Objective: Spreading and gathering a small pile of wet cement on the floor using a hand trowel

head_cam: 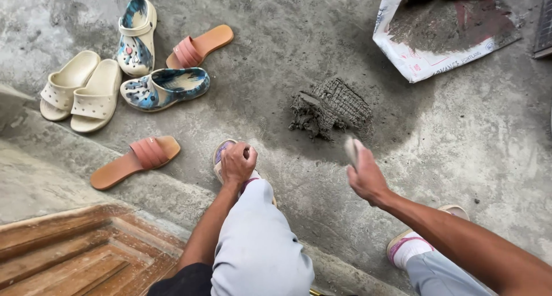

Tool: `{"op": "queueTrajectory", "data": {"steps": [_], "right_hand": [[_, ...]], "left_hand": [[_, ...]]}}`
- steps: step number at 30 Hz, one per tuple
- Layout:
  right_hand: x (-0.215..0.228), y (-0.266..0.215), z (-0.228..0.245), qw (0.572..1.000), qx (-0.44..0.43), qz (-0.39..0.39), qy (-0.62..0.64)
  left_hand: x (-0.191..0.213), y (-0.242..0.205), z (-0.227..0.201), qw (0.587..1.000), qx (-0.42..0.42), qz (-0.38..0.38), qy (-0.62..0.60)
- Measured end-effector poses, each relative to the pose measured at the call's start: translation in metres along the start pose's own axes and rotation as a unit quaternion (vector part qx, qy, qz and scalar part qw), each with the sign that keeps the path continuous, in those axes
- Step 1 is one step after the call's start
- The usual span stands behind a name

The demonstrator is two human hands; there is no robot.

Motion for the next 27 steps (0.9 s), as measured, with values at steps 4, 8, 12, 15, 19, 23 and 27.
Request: {"op": "queueTrajectory", "data": {"steps": [4,8,12,15,19,23,27], "right_hand": [[0.011,-0.015,-0.072,0.995,-0.089,-0.014,0.03],[0.017,-0.004,-0.144,0.979,-0.095,0.095,-0.152],[0.016,-0.001,-0.157,0.923,-0.021,0.234,-0.305],[0.01,0.012,-0.171,0.907,-0.007,0.25,-0.339],[0.015,0.025,-0.168,0.922,-0.052,0.233,-0.304],[0.012,0.028,-0.144,0.928,-0.058,0.199,-0.309],[-0.014,0.032,-0.13,0.953,-0.061,0.143,-0.259]], "left_hand": [[-0.001,-0.002,0.001,1.0,-0.008,-0.003,0.009],[-0.002,-0.002,0.0,1.0,-0.005,0.006,0.009],[-0.005,-0.002,0.001,1.0,-0.005,0.003,0.013],[0.0,-0.002,-0.006,1.0,0.006,0.012,0.009],[-0.004,-0.001,-0.004,1.0,0.003,0.015,0.02],[-0.007,-0.002,-0.001,1.0,0.003,0.005,0.021],[-0.002,-0.002,-0.005,0.999,-0.009,-0.017,0.026]]}}
Point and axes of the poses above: each hand's wrist, its own y-axis towards the middle knuckle, its own x-axis out of the back of the hand, z = x × y, the point moved 7 cm from there along y, towards the middle knuckle, and after that the axes turned 5 degrees about -y, right-handed, at the moved point
